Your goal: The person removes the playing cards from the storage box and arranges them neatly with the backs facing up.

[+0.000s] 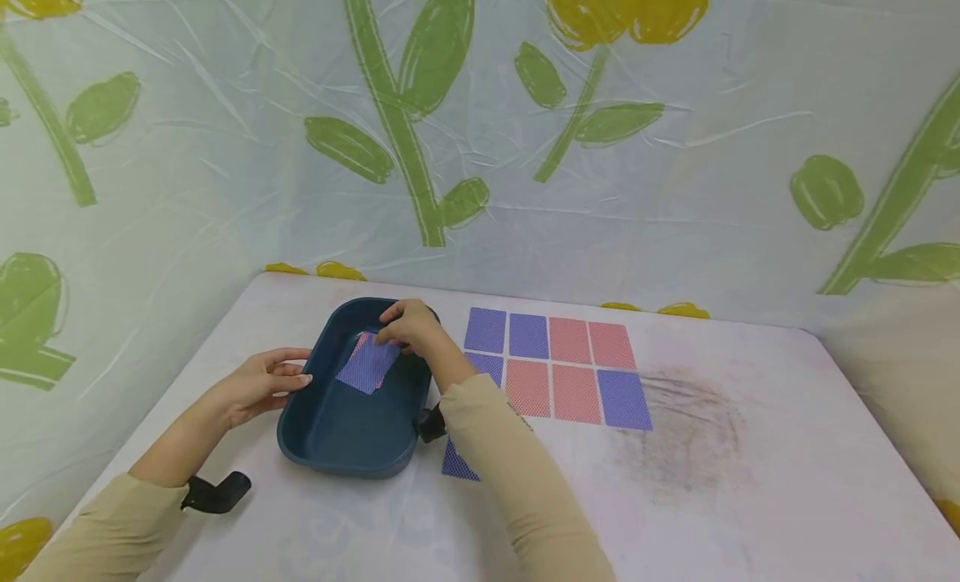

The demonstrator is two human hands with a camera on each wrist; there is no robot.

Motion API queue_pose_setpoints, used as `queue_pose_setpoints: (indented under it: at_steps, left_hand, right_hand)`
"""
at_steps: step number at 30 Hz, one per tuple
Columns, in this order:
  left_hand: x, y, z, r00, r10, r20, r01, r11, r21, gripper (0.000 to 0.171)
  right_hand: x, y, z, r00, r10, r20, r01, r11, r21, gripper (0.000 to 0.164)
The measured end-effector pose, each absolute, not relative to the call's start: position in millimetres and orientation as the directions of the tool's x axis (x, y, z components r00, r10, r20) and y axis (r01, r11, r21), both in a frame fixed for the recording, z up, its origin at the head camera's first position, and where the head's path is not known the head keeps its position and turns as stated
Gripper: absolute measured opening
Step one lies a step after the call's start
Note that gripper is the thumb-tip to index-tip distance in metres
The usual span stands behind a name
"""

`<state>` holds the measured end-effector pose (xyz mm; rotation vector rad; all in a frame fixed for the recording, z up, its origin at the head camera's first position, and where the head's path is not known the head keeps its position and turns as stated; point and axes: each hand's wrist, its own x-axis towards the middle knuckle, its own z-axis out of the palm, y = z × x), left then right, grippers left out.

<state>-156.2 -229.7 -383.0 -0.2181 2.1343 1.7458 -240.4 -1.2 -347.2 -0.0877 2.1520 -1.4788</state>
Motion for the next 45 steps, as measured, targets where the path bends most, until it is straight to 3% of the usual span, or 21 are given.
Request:
queue_pose_setpoints:
  at_steps: [8,14,19,23,36,45]
  left_hand:
    - [-156,-229,-382,-0.919,0.112,-0.378,-0.347,0.229,0.91,0.056]
    - [-156,-228,-383,-0.916,0.111,-0.386,-0.353,0.233,0.906,0.055]
    - [-156,-228,-385,-0.918,0.118,-0.38,-0.347,0.228,0.91,0.055]
    - [-156,-227,-385,-0.918,0.121,-0.377,-0.345,0.222,0.912,0.056]
    - [-158,-230,-385,-0.918,0.118,-0.379,-0.346,0.231,0.909,0.055]
    - [-159,-230,-386,-0.917,0.122,-0.379,-0.346,0.228,0.91,0.056]
  right_hand:
    - [-244,-14,-362,-0.892,-0.277,-0.358,0.203,0.462,-0.863,0.044]
    - [-239,-24,-379,-0.916,-0.252,-0.311,0.087,0.633,-0.769,0.048]
    - [-234,-30,-389,-0.932,-0.213,-0.294,-0.02,0.839,-0.544,0.078]
    - [-231,-34,-395,-0.937,-0.175,-0.302,-0.037,0.91,-0.413,0.101]
    - [-233,-39,-398,-0.932,-0.17,-0.322,-0.007,0.892,-0.451,0.104]
    - [-231,-43,-395,-0.941,-0.183,-0.285,-0.024,0.875,-0.483,0.094]
